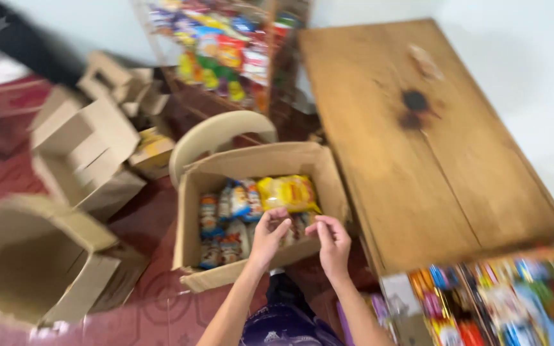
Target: Picking up various snack and food packages from a wire rack and organizing them into a cardboard box.
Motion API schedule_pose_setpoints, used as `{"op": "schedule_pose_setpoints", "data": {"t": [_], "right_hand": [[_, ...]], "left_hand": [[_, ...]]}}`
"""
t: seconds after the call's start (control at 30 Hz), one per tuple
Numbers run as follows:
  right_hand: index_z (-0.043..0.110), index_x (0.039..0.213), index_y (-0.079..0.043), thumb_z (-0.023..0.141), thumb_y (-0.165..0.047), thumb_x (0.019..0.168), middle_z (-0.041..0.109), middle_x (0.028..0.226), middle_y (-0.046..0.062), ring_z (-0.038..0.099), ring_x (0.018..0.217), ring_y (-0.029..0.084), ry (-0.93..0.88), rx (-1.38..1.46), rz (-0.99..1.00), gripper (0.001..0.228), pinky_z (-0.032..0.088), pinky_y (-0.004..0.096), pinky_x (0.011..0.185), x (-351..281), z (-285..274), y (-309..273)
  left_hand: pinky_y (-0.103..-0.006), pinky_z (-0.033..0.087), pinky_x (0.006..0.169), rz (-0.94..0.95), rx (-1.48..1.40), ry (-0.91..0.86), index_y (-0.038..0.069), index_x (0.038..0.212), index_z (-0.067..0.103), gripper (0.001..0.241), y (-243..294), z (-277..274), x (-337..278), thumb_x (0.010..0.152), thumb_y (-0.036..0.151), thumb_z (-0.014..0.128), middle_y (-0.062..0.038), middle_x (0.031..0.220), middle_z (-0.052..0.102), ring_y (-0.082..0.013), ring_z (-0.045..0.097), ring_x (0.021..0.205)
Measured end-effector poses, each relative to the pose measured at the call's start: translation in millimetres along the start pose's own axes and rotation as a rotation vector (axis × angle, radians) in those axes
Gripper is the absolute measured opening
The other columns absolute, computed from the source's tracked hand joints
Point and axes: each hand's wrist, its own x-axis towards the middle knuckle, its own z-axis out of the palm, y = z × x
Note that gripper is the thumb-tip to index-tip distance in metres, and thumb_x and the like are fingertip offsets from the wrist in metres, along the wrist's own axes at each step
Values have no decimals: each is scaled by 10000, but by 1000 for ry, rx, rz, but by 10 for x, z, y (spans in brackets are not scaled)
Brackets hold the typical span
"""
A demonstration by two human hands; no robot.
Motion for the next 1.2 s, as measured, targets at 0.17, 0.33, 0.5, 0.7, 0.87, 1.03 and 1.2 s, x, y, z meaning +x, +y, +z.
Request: {"op": "schedule_pose_setpoints", "data": {"t": [0.17, 0.33, 0.5, 0.7, 0.87, 1.03, 1.2], "right_hand": [[663, 1145, -13, 579, -128, 1050, 729, 835, 85, 688, 748, 147, 279, 12, -139, 171, 566, 283, 729, -456, -661, -444], [672, 1122, 1, 591, -101, 1035, 721, 809, 91, 679, 718, 156, 544, 19, -121, 157, 540, 287, 679, -760, -1282, -786], [649, 1178, 7, 581, -103, 1048, 713, 822, 93, 678, 745, 154, 646, 10, -262, 183, 556, 289, 726, -1065, -1850, -1062], [638, 1202, 16, 581, -90, 1070, 690, 845, 92, 655, 763, 159, 735, -7, -407, 178, 546, 307, 733, -1354, -2838, -1378], [644, 1188, 9, 578, -106, 1072, 692, 835, 75, 677, 763, 155, 860, -158, -434, 176, 568, 299, 718, -1322, -3739, -1746], [656, 1182, -1, 594, -124, 1076, 704, 863, 69, 675, 787, 135, 951, -225, -454, 174, 552, 277, 741, -1132, -4512, -1969], [677, 1168, -7, 631, -101, 1051, 701, 925, 54, 667, 870, 118, 959, -374, -375, 157, 535, 272, 783, -811, -5196, -2136]], "left_hand": [[-279, 518, 789, -90, -125, -254, 62, 1232, 628, 272, 193, 712, -367, 970, 96, 695, -12, 1141, 663, -114, 626, 970], [-279, 546, 800, -124, -43, -501, 94, 1279, 601, 324, 345, 1562, -645, 964, 144, 661, -20, 1188, 668, -118, 668, 1030], [-271, 531, 867, -225, -31, -733, 68, 1311, 580, 335, 447, 2328, -919, 995, 163, 637, -27, 1208, 662, -118, 655, 1063], [-293, 517, 952, -29, -21, -991, 3, 1330, 568, 340, 89, 3380, -1143, 1022, 120, 654, -54, 1202, 656, -140, 623, 1074], [-292, 546, 909, 25, 44, -1087, 25, 1288, 588, 314, 197, 4303, -1429, 994, 105, 664, -75, 1180, 668, -134, 639, 1083], [-299, 548, 818, 200, 146, -1127, 48, 1270, 608, 337, 118, 5132, -1482, 949, 100, 697, -84, 1155, 637, -149, 631, 1068], [-315, 553, 840, 490, 233, -1072, 30, 1245, 639, 337, 296, 5806, -1415, 924, 87, 726, -95, 1218, 632, -212, 649, 1059]]}}
